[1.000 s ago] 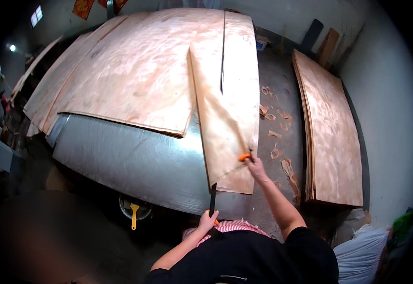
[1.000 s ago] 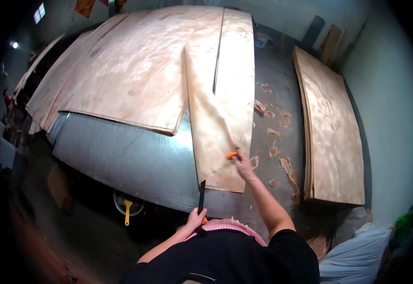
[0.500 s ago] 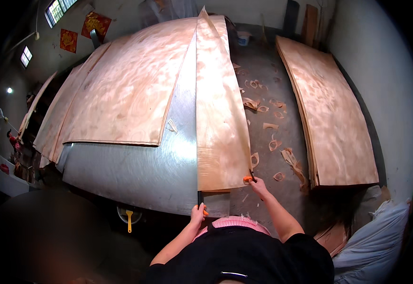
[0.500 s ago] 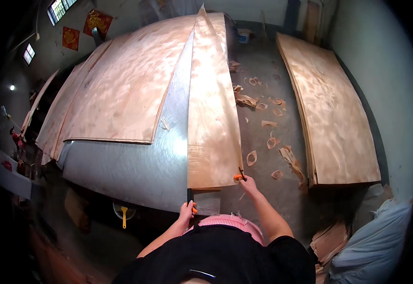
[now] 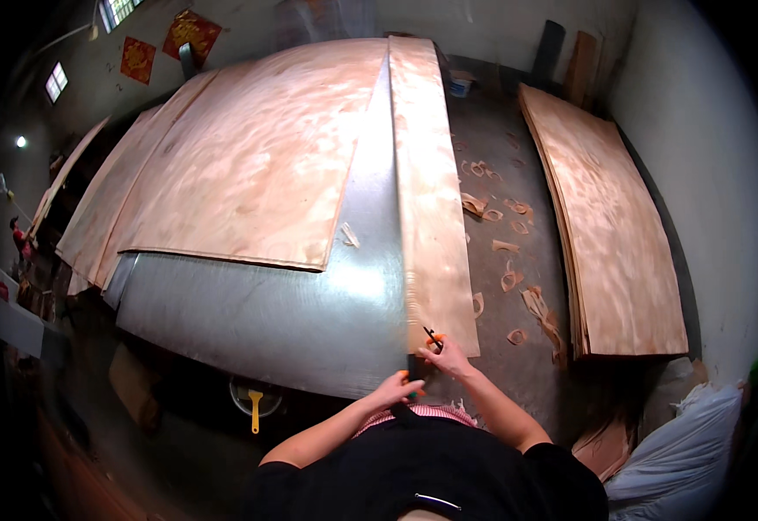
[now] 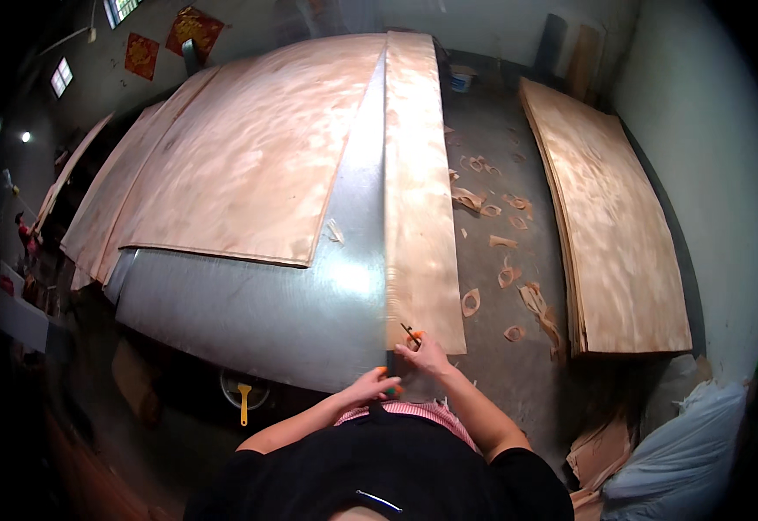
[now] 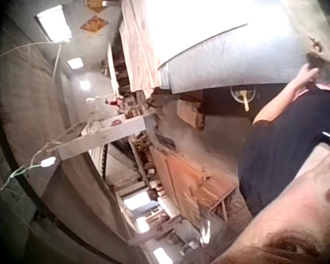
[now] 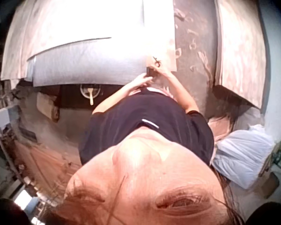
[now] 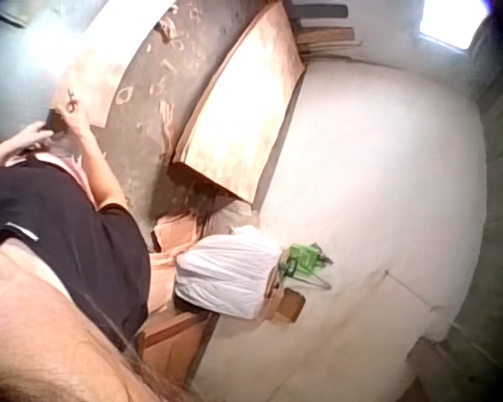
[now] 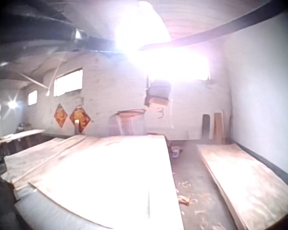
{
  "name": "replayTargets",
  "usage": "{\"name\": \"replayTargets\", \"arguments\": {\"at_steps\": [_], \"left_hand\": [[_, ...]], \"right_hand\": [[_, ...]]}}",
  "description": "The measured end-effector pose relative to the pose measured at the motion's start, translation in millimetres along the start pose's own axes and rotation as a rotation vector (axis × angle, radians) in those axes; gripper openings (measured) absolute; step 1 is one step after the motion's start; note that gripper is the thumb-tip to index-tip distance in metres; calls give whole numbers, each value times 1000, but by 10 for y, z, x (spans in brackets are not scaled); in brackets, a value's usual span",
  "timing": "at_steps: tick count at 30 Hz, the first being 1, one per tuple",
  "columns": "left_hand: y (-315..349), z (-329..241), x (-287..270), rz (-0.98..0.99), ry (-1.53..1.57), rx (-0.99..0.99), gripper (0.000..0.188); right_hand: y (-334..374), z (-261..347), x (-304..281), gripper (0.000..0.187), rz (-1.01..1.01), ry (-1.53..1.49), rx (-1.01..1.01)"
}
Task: The person uses a utility knife to cut a large sheet of wood veneer on a workbench. They align the veneer, make cuts along the edges, and trim smaller pieces. The person also stacks the cut veneer sheets and handles a long black rod during the process.
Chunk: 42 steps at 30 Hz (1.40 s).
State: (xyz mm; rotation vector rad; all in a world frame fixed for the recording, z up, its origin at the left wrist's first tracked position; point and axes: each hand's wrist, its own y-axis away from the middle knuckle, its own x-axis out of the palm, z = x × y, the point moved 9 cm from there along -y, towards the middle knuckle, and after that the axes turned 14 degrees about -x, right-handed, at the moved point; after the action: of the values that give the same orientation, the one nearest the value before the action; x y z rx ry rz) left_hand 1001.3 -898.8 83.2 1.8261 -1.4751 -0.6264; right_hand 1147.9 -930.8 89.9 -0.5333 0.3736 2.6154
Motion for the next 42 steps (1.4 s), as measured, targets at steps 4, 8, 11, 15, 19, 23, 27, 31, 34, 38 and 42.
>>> {"name": "replayTargets", "arguments": {"at_steps": [4, 8, 11, 15, 19, 23, 27, 31, 34, 38, 42], "left_hand": [[46, -205, 135, -21, -543, 225, 77], [77, 2, 19, 41, -435, 302, 60], [76, 312, -108, 161, -185, 106, 45], [84, 767, -419, -12, -107, -75, 37], [87, 739, -416, -125, -57, -111, 34], [-90, 511, 30, -182, -167, -137, 36], [-436, 215, 809, -152, -164, -127, 38], [-851, -234, 1572, -114, -294, -12, 41], [-1156, -276, 1726, -144, -491, 39, 40], [-1586, -279, 1824, -176, -369, -167, 40], [-2238, 123, 1385, -191, -505, -283, 42]], "right_hand": [[-124, -55, 165, 53, -130, 111, -62], [-36, -285, 99, 50, -207, -201, 113], [75, -270, -194, 38, -427, -191, 33], [143, -320, -352, 26, -427, -388, -35], [379, -446, -766, 14, -431, -625, -48], [613, -825, -1220, 13, -367, -960, -97], [1052, -1296, -1850, 17, -387, -1446, -34], [1741, -1604, -2884, 15, -405, -1732, -265], [2144, -1941, -3244, 13, -486, -1829, -232], [2392, -2408, -3557, 15, -474, -1866, -240], [2378, -2678, -3341, 16, -554, -1674, -217]]}}
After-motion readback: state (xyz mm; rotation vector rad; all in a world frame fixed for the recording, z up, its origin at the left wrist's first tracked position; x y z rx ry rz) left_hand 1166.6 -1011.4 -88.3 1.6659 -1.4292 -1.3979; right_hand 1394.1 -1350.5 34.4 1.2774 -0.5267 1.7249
